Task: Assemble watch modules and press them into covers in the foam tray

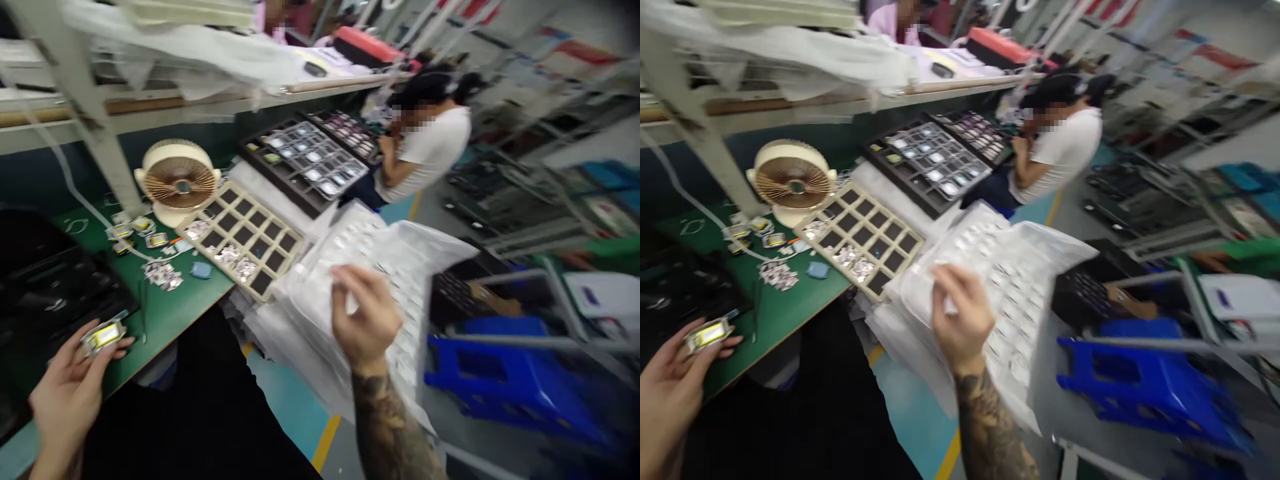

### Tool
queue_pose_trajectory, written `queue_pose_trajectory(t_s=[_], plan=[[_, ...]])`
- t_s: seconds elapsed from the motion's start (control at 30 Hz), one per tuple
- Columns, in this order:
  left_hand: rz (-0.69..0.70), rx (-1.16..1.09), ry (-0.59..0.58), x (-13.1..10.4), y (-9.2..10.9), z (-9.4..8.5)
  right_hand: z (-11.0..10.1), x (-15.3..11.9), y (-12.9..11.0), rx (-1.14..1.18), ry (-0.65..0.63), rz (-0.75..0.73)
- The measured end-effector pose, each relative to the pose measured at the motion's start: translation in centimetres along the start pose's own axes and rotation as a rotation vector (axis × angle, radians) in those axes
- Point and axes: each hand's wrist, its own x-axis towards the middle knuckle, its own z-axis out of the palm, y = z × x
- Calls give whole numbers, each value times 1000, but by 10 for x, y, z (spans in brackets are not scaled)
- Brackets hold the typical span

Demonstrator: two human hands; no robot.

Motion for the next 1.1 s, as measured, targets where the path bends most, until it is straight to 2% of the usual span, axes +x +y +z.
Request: queue_pose_trajectory(t_s=[0.03, 0.1, 0.17, 0.27, 0.33, 0.4, 0.47, 0.53, 0.63, 0.7, 0.8, 0.87, 0.93, 1.03, 1.1], plan=[[-47, -13, 18, -1, 1, 3, 23, -11, -32, 160, -80, -66], [-79, -50, 19, -3, 2, 8, 73, -34, -89, 483, -248, -77], [-83, -83, 7, -3, 2, 12, 120, -52, -133, 728, -419, -153], [-30, -92, 35, -2, 2, 16, 175, -66, -181, 971, -521, -331], [30, -68, 76, -2, 2, 17, 196, -68, -202, 1048, -547, -415], [67, -58, 123, -2, 3, 17, 205, -70, -214, 1065, -625, -481], [73, -71, 159, -3, 3, 15, 204, -71, -220, 1063, -730, -516], [77, -90, 151, -4, 3, 12, 199, -71, -222, 1077, -797, -490], [75, -130, 79, -4, 3, 9, 192, -67, -221, 1097, -852, -372], [39, -204, 49, -3, 3, 8, 190, -61, -219, 1086, -855, -278], [-29, -307, 6, -3, 2, 8, 196, -49, -211, 1012, -764, -196], [-27, -329, -42, -3, 2, 7, 203, -44, -206, 963, -733, -220], [-6, -336, -71, -4, 2, 5, 210, -42, -205, 947, -755, -268], [-18, -342, -28, -2, 3, 5, 216, -47, -206, 968, -795, -298], [-27, -355, 13, -1, 4, 5, 215, -51, -207, 985, -802, -259]])
